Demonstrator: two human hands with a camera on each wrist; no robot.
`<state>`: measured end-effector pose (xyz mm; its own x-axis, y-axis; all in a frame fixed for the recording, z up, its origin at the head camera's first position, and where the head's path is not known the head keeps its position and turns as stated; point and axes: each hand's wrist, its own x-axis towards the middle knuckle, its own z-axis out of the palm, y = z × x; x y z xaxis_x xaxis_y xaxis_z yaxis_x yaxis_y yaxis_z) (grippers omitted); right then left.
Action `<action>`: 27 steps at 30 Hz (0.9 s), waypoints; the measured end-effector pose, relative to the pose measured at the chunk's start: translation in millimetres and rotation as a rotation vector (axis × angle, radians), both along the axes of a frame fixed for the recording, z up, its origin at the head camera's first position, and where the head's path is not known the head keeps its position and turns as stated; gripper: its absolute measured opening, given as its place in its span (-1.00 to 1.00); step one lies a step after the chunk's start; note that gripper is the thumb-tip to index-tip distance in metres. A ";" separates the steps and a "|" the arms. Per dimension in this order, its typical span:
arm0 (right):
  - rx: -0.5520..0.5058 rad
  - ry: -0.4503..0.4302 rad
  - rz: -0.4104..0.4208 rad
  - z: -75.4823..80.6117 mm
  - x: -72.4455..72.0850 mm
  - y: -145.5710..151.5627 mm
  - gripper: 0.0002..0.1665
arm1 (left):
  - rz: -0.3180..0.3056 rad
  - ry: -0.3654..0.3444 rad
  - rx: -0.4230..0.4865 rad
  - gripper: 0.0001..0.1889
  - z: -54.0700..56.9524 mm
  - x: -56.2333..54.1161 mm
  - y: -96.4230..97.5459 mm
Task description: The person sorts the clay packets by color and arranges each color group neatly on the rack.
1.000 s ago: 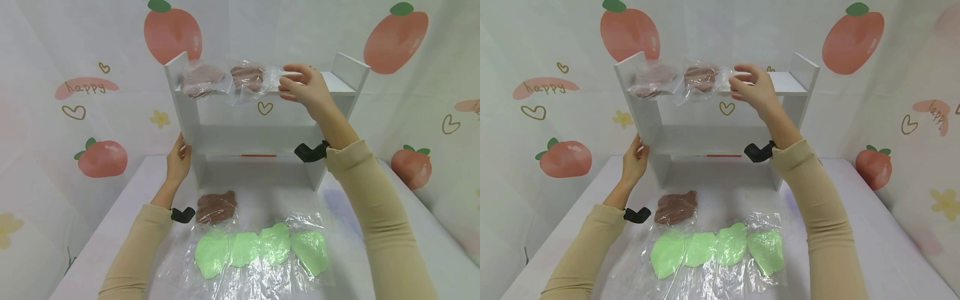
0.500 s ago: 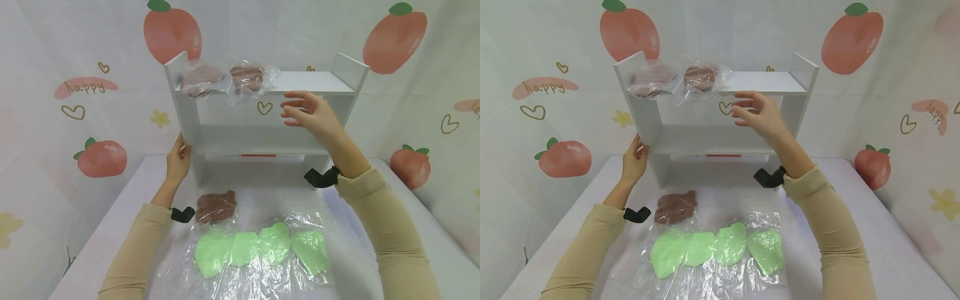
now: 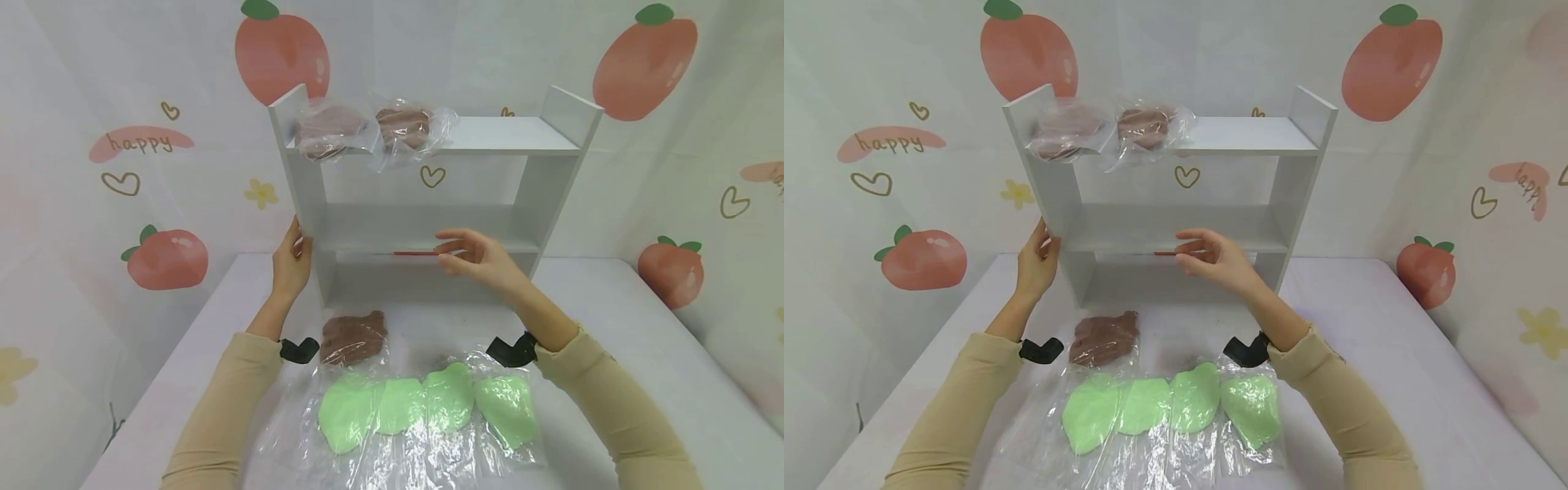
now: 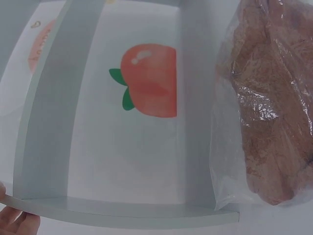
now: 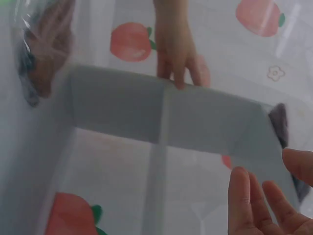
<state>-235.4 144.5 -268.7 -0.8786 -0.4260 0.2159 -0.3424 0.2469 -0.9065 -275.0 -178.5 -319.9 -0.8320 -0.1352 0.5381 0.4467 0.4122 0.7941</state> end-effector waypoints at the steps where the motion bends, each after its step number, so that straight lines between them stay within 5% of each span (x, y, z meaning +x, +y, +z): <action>1: 0.001 -0.009 0.000 -5.5 0.9 -1.2 -0.45 | -0.002 -0.001 0.002 -0.46 2.8 2.7 1.6; 4: 0.002 -0.037 0.001 -21.1 2.9 -5.0 -0.45 | -0.009 -0.008 0.013 -0.46 4.0 3.5 2.3; 11: 0.013 -0.104 0.005 -51.4 6.0 -15.7 -0.41 | 0.001 0.005 -0.001 -0.46 -12.2 -12.5 -6.1; 27: 0.062 -0.273 0.005 -100.3 7.0 -46.2 -0.26 | -0.007 0.002 0.001 -0.45 -13.4 -12.4 -6.7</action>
<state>-228.4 98.4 -369.0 -0.8984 -0.4357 -0.0555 -0.0888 0.3040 -0.9485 -287.4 -185.2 -333.3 -0.8319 -0.1302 0.5395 0.4509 0.4081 0.7938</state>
